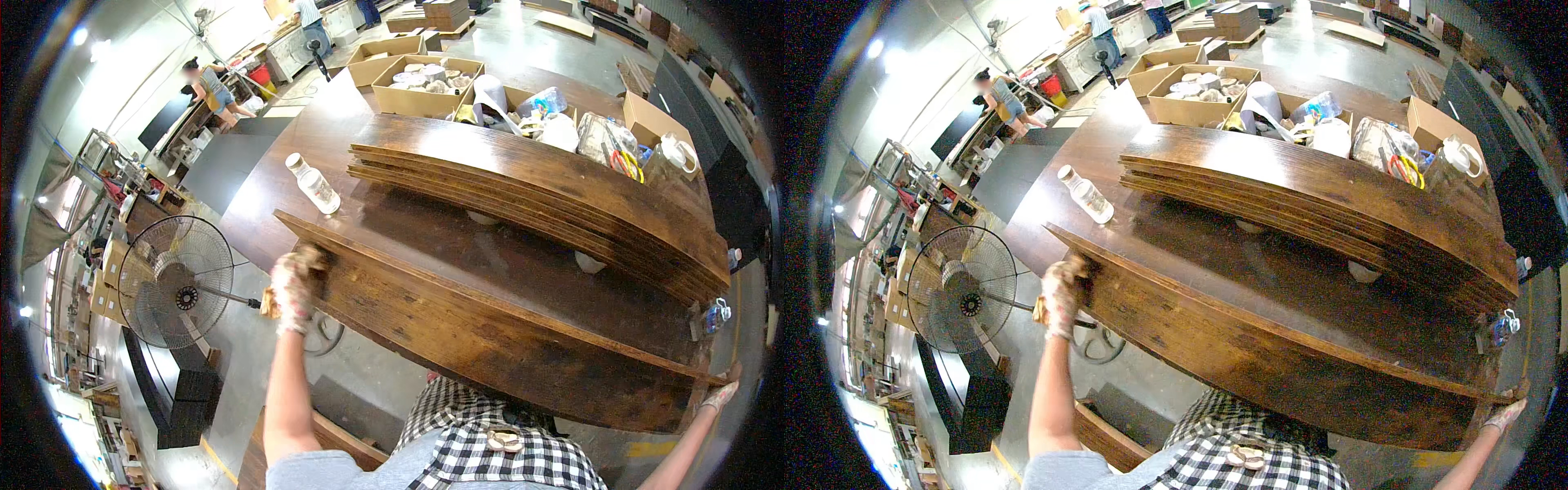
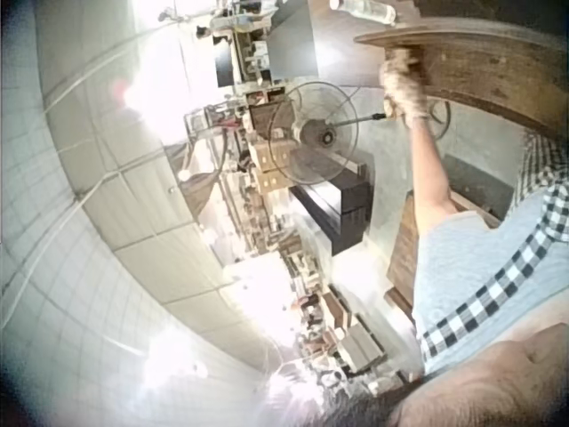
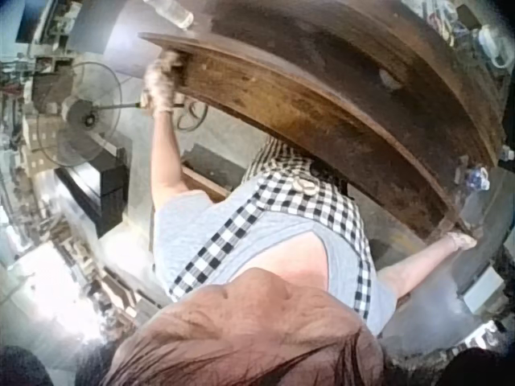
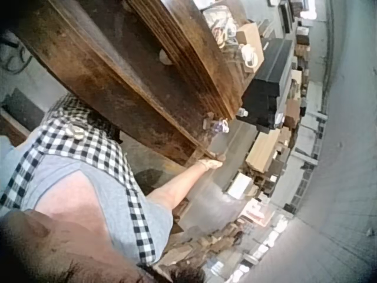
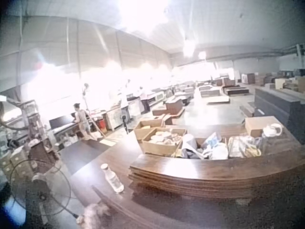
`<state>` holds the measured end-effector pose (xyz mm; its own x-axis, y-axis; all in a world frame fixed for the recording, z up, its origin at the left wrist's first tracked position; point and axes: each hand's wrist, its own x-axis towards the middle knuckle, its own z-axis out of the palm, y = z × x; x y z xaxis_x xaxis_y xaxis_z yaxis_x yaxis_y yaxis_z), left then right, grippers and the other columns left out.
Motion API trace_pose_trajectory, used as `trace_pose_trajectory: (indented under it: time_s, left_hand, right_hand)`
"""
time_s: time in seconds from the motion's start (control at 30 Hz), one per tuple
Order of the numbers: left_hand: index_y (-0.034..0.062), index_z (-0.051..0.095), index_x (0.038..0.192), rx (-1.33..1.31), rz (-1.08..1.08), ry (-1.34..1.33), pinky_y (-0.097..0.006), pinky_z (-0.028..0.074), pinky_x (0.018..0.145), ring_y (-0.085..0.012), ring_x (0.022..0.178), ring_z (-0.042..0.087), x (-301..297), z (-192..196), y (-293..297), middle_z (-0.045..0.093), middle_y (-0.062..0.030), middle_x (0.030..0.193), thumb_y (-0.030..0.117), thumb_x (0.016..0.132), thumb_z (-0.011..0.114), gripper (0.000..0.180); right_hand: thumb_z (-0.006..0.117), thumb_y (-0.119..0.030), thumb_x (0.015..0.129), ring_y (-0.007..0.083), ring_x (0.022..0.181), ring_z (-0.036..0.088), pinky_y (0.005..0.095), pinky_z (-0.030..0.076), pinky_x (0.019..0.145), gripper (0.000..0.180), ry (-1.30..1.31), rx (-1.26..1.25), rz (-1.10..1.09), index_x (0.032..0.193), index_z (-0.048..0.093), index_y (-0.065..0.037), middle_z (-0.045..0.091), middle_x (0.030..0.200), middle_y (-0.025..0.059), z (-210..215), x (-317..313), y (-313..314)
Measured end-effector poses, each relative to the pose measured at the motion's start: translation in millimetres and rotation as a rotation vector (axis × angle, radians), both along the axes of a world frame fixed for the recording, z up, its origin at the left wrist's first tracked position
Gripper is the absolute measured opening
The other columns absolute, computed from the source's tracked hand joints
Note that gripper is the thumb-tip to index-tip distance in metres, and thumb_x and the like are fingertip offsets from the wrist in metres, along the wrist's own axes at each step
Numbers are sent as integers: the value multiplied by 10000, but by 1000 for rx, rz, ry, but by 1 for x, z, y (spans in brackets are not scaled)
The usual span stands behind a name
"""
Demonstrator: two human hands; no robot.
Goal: The person wipes and buffs wooden boards using a cloth and a sponge by hand, turning the boards to treat different sides.
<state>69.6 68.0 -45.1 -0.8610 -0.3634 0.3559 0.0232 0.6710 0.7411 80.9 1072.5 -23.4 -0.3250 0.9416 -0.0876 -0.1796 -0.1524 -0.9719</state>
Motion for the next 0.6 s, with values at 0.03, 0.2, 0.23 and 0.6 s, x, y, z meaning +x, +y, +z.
trace_pose_trajectory:
  time_s: [0.03,0.2,0.23,0.6]
  left_hand:
    - [57,574,1074,-472,246,-191,-375,443,835,-290,1043,517,8,16,-11,573,-151,1023,153,774,668,329]
    - [45,520,1068,-211,394,50,-386,425,824,-300,963,503,-17,35,80,490,-167,1033,87,746,643,347]
    - [46,511,1106,-329,185,-9,-414,415,845,-314,987,498,-5,23,95,474,-172,1076,99,739,635,391]
    - [99,423,1352,-989,-873,-138,-535,381,932,-375,1169,431,10,9,337,450,-164,1260,339,647,713,799]
  right_hand:
    - [424,-366,951,109,598,426,279,385,536,389,-48,19,35,1198,597,-120,463,707,-12,-1,4,12]
    - [456,-406,909,154,634,443,335,392,546,337,-66,-28,-157,947,589,-99,482,737,12,72,11,-102]
    - [426,-407,908,156,635,458,331,375,523,310,-206,-3,-16,851,547,-128,476,700,16,53,18,-51]
    - [420,-493,915,179,481,516,305,445,402,463,225,-153,-26,969,563,-56,577,681,57,48,-16,-101]
